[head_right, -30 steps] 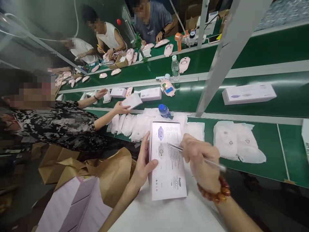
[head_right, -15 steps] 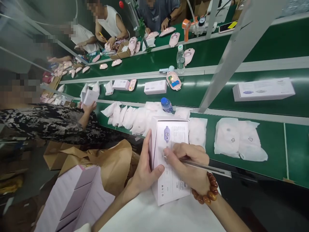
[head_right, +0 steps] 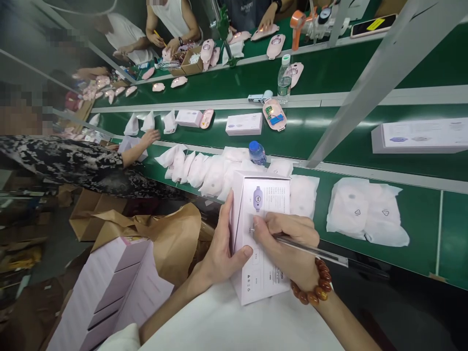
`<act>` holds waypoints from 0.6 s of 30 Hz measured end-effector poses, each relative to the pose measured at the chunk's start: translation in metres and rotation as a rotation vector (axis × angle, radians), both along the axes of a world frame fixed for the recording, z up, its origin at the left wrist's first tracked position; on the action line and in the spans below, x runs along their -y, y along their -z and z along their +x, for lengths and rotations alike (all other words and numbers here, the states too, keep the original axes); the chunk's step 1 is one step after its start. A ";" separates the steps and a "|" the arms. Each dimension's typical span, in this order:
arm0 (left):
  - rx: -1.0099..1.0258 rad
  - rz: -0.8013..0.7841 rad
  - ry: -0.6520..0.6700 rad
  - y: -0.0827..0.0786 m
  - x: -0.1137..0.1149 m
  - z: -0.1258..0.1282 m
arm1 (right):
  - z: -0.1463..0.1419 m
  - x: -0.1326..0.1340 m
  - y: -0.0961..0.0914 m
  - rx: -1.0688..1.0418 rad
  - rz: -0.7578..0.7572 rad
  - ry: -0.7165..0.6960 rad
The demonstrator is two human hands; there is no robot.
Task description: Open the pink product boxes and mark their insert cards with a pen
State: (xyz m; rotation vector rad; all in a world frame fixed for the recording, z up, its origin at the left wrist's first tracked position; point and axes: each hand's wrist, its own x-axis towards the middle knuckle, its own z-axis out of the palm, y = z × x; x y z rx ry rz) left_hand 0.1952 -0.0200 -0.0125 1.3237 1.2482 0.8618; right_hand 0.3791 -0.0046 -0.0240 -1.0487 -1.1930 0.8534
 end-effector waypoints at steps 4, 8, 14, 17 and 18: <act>-0.099 0.052 0.092 0.006 -0.003 -0.004 | 0.000 -0.005 -0.002 0.104 0.102 0.045; -0.209 0.077 0.190 0.009 -0.003 -0.008 | -0.004 -0.006 -0.007 0.100 0.128 0.048; -0.162 -0.073 0.111 0.013 -0.003 -0.014 | 0.011 -0.001 0.024 -0.036 -0.016 0.190; 0.080 -0.263 -0.239 0.040 -0.030 -0.033 | 0.049 -0.007 0.079 0.029 -0.148 0.496; 0.178 -0.332 -0.412 0.052 -0.046 -0.044 | 0.063 -0.011 0.100 0.140 -0.202 0.535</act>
